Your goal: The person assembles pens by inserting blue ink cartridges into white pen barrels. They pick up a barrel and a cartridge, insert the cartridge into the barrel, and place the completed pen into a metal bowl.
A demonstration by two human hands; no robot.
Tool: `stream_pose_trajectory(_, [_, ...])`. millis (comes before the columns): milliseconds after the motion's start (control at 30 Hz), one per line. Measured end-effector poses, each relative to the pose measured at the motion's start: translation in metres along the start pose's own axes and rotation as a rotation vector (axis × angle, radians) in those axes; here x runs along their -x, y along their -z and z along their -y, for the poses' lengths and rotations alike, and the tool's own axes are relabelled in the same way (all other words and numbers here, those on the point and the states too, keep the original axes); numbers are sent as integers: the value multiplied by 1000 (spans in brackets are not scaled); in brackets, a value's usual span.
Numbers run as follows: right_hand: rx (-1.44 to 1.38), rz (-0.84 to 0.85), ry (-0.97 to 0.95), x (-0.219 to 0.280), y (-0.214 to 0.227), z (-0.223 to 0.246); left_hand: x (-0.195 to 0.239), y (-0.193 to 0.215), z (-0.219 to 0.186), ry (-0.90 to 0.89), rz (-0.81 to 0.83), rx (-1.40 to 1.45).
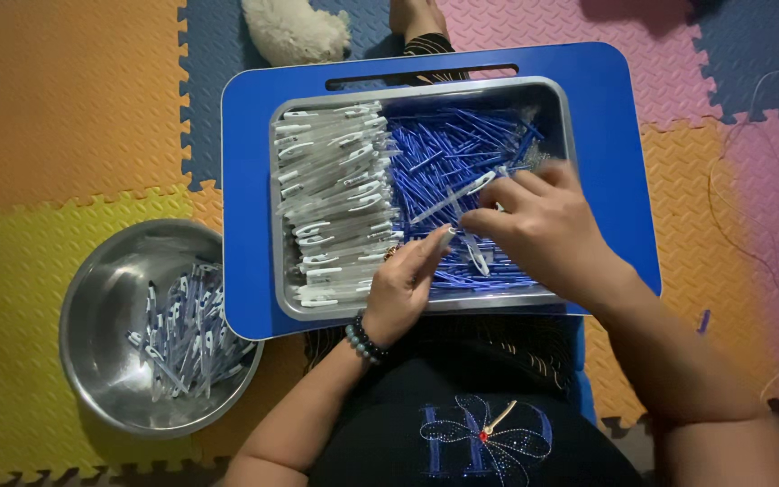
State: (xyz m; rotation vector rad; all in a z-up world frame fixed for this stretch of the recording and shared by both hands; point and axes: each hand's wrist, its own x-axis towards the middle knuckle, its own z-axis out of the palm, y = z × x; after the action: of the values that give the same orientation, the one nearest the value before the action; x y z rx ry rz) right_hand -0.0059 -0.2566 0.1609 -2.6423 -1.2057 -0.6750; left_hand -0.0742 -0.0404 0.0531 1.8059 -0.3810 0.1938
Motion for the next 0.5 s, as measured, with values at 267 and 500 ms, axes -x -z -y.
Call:
stream_pose_trajectory(267, [115,260,169,-44,29,3,-3,-1,3,-8,77,-66])
stream_pose_trajectory(500, [-353,313,289,-72,29,10,19,-16,65,-16,85,-42])
